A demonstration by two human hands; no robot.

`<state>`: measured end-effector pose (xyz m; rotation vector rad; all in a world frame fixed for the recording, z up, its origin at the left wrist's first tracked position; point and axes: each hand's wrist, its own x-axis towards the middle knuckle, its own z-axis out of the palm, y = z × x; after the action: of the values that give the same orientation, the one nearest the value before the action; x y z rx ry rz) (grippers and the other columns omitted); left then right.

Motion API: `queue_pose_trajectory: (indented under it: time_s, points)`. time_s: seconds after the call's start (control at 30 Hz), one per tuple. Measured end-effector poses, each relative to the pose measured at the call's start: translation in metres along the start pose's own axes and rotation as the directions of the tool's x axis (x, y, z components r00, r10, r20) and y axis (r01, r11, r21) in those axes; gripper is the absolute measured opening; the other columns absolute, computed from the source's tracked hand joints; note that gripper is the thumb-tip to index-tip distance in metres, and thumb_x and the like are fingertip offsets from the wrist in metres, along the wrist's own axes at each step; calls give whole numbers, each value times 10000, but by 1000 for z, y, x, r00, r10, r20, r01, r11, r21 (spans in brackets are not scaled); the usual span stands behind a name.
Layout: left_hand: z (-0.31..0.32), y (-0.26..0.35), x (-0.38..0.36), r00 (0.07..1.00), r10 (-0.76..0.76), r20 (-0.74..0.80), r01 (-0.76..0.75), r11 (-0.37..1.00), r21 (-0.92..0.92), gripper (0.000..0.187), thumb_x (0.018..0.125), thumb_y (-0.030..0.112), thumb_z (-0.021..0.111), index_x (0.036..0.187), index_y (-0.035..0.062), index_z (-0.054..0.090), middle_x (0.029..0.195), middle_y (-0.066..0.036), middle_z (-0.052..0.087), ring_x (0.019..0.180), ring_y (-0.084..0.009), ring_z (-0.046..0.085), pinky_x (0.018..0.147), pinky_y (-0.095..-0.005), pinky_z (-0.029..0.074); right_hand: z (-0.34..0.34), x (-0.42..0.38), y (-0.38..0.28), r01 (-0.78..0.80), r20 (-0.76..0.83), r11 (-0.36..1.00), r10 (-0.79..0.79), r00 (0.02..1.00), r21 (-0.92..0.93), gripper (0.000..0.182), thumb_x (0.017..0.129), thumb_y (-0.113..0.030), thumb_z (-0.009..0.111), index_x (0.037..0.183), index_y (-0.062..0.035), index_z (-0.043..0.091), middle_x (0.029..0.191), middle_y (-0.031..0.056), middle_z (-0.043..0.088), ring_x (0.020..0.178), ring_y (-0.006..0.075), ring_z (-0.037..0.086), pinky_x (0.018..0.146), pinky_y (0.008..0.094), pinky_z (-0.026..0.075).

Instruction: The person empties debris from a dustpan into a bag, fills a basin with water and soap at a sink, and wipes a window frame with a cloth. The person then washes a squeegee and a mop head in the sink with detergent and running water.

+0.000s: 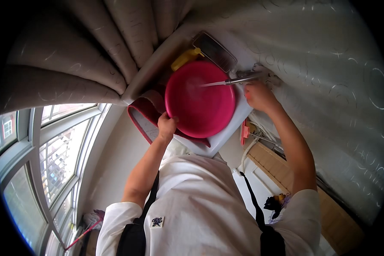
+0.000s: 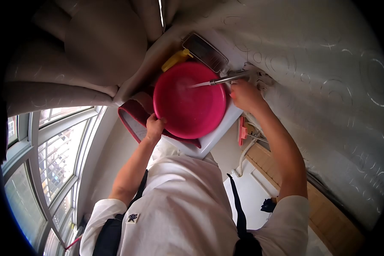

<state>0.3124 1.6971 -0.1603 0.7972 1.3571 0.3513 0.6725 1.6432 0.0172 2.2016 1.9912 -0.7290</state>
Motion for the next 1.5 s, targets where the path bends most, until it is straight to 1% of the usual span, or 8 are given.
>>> queue_pose_trajectory:
  time_s: [0.2, 0.3, 0.33, 0.53, 0.73, 0.93, 1.13, 1.5]
  points:
    - [2, 4, -5, 999, -24, -37, 26, 998, 62, 280, 717, 1, 610, 989, -27, 669, 832, -85, 678, 763, -169, 630, 710, -315, 509, 26, -9, 15, -6, -37, 999, 5, 999, -48, 66, 745, -84, 666, 734, -37, 621, 943, 114, 590, 939, 301, 623, 759, 422, 525]
    - [2, 5, 2, 1000, -17, -26, 18, 999, 39, 275, 712, -1, 618, 982, -26, 668, 825, -80, 679, 754, -170, 630, 708, -315, 511, 42, -4, 29, 169, -197, 981, -184, 963, -92, 52, 729, -67, 658, 734, -32, 619, 959, 113, 584, 914, 304, 630, 756, 417, 529]
    - [2, 1, 2, 1000, -22, -19, 23, 1000, 11, 278, 710, -1, 620, 983, -26, 668, 831, -80, 680, 756, -170, 630, 710, -313, 511, 36, -6, 23, -13, -194, 1000, 17, 981, 22, 42, 716, -60, 651, 727, -33, 621, 972, 106, 588, 881, 316, 638, 766, 421, 530]
    - [4, -1, 3, 1000, -16, 1, 16, 999, -43, 316, 714, -18, 611, 1026, -27, 662, 871, -75, 676, 771, -156, 622, 715, -301, 507, 38, -14, 62, 26, -195, 998, -13, 981, 63, 82, 702, -81, 665, 756, -55, 608, 1003, 94, 590, 857, 325, 639, 770, 439, 528]
    - [4, 1, 5, 999, -50, 18, 51, 998, -41, 320, 722, -23, 601, 1037, -30, 657, 870, -71, 673, 760, -157, 618, 703, -297, 506, 32, 0, 61, -142, -168, 989, 133, 977, -44, 158, 706, -134, 678, 828, -85, 591, 1002, 98, 590, 846, 325, 632, 741, 451, 527]
    - [7, 0, 5, 999, -38, 0, 38, 999, -12, 306, 718, -36, 591, 1017, -38, 657, 869, -72, 671, 753, -156, 612, 689, -290, 501, 35, -14, 63, 66, -134, 997, -69, 989, -26, 150, 724, -148, 680, 827, -87, 591, 1008, 93, 571, 839, 319, 634, 725, 453, 525]
    - [6, 10, 0, 996, -67, 53, 73, 989, -125, 287, 726, -67, 561, 1000, -13, 627, 794, -41, 614, 639, -122, 545, 560, -263, 447, 45, -7, 43, -43, -156, 995, 29, 987, -88, 140, 735, -153, 682, 833, -92, 603, 1035, 88, 559, 825, 307, 649, 713, 448, 532]
    - [1, 6, 1, 996, -69, 56, 72, 996, -51, 275, 721, -40, 589, 990, -30, 646, 823, -52, 645, 706, -140, 587, 657, -283, 485, 42, -6, 40, -112, -106, 990, 103, 989, -81, 122, 748, -150, 678, 825, -92, 604, 1051, 77, 567, 870, 285, 646, 715, 440, 543]
